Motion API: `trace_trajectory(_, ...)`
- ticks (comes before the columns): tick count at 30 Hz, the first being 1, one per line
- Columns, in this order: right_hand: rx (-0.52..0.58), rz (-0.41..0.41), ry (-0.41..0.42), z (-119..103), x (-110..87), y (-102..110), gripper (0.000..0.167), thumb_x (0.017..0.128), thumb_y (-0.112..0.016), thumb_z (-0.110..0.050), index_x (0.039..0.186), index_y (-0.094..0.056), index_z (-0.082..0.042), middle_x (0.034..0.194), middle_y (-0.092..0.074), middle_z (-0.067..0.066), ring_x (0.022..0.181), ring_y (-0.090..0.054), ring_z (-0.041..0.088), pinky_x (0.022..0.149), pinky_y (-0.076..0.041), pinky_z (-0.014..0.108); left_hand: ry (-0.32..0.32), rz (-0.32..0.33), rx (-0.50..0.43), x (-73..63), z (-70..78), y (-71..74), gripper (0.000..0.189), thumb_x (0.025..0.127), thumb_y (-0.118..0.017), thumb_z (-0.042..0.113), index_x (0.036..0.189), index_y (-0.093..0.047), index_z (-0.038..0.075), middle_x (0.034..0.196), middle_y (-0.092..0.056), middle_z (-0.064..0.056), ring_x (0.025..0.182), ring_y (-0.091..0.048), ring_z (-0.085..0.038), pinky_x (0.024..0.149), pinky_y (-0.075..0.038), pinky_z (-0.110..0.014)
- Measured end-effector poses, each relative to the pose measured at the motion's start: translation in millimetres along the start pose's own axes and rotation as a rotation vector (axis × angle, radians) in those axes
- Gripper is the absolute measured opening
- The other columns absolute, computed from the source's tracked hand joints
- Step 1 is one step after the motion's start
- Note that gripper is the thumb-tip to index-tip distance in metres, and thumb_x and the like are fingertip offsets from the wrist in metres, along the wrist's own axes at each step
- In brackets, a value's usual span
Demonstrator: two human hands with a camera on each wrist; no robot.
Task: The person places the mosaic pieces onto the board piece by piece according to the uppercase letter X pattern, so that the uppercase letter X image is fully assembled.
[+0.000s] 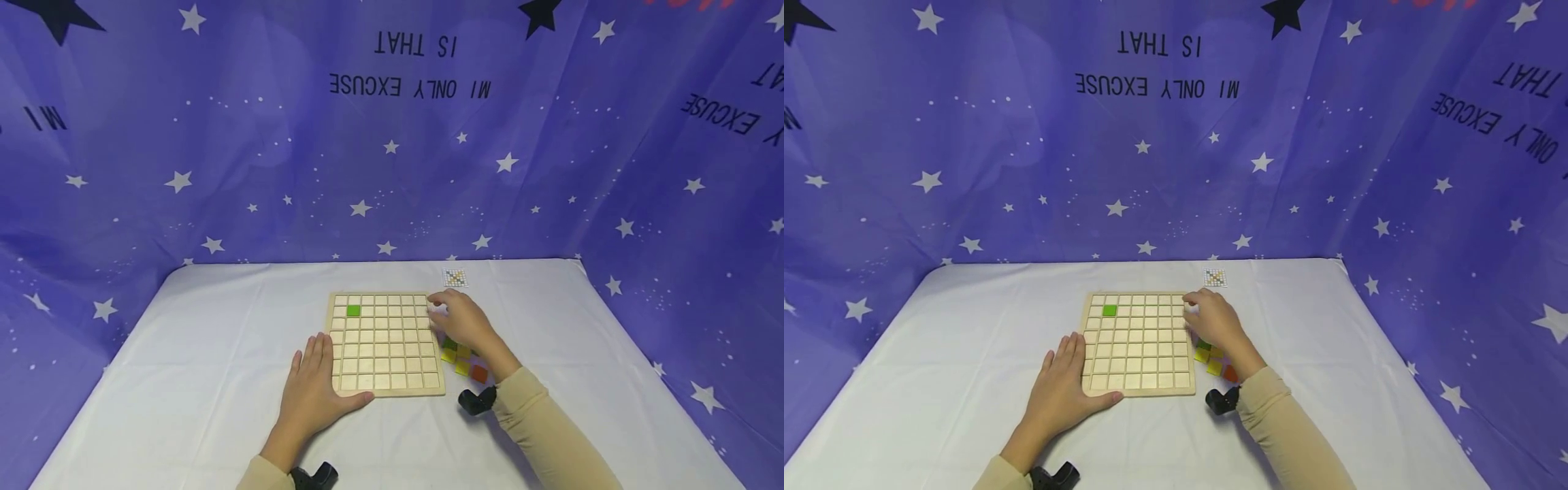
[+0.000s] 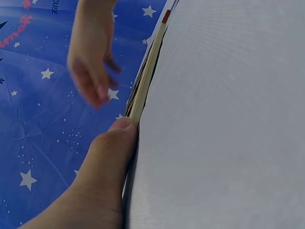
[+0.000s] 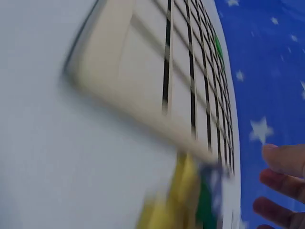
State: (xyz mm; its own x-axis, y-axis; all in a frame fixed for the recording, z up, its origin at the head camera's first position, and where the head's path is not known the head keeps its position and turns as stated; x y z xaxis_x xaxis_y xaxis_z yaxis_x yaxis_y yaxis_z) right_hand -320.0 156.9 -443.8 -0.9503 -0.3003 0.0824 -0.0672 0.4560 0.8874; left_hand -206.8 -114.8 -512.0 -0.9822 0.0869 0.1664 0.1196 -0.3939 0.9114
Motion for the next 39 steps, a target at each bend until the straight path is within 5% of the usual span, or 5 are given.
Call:
trace_trajectory(9,-0.050,-0.062,-0.151,66.6,-51.4,21.3,0.039,0.092,-0.070,-0.025,0.127,-0.067,-0.008,0.115,-0.068,0.007,0.098,-0.063,0.023,0.088,-0.055,0.046,-0.004,-0.010,0.004,-2.8,1.8,-0.7,0.140,0.063,-0.056,0.094,0.155,-0.022,-0.006,0.163,-0.021,-0.021,0.153,-0.017,-0.038,0.124,-0.017,-0.058)
trace_trajectory(14,-0.052,-0.078,-0.161,85.5,-76.9,19.7,0.043,0.089,-0.074,-0.031,0.125,-0.069,-0.008,0.108,-0.068,0.004,0.092,-0.059,0.018,0.083,-0.053,0.040,-0.003,-0.012,0.001,-1.6,2.2,-2.0,0.140,0.063,-0.055,0.095,0.155,-0.021,-0.005,0.164,-0.020,-0.021,0.154,-0.016,-0.037,0.124,-0.016,-0.057)
trace_trajectory(26,-0.109,-0.002,-0.096,88.4,-85.7,11.3,0.044,0.084,-0.079,-0.039,0.120,-0.073,-0.016,0.106,-0.065,-0.001,0.098,-0.058,0.020,0.081,-0.052,0.040,0.000,0.004,0.002,-0.2,-1.1,1.4,0.140,0.063,-0.055,0.094,0.155,-0.021,-0.005,0.164,-0.019,-0.020,0.154,-0.016,-0.037,0.124,-0.016,-0.057)
trace_trajectory(35,-0.204,0.008,-0.070,79.0,-81.9,7.5,0.034,0.084,-0.079,-0.032,0.110,-0.075,-0.010,0.100,-0.067,-0.002,0.095,-0.062,0.018,0.088,-0.056,0.043,0.003,-0.003,-0.013,0.0,0.3,3.4,0.138,0.063,-0.059,0.091,0.155,-0.021,-0.005,0.164,-0.020,-0.021,0.154,-0.017,-0.037,0.124,-0.016,-0.057)
trace_trajectory(39,-0.251,0.038,-0.053,73.9,-79.7,10.1,0.034,0.084,-0.078,-0.035,0.104,-0.075,-0.009,0.097,-0.069,0.000,0.087,-0.062,0.016,0.081,-0.058,0.040,0.006,-0.001,-0.013,-0.4,-0.4,2.7,0.139,0.063,-0.059,0.092,0.156,-0.020,-0.004,0.164,-0.019,-0.020,0.154,-0.017,-0.037,0.125,-0.015,-0.056)
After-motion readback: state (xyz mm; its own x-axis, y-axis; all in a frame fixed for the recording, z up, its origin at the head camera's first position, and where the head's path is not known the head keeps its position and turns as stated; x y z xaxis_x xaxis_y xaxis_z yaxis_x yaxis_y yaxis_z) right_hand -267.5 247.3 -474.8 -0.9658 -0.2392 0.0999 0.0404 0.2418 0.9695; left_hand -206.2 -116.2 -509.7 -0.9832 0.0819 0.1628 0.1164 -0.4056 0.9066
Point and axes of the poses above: each hand's wrist, its own x-axis towards the middle knuckle, its own y-axis out of the back of the hand, z = x × y, the point moved 5 cm from there along x, towards the middle knuckle
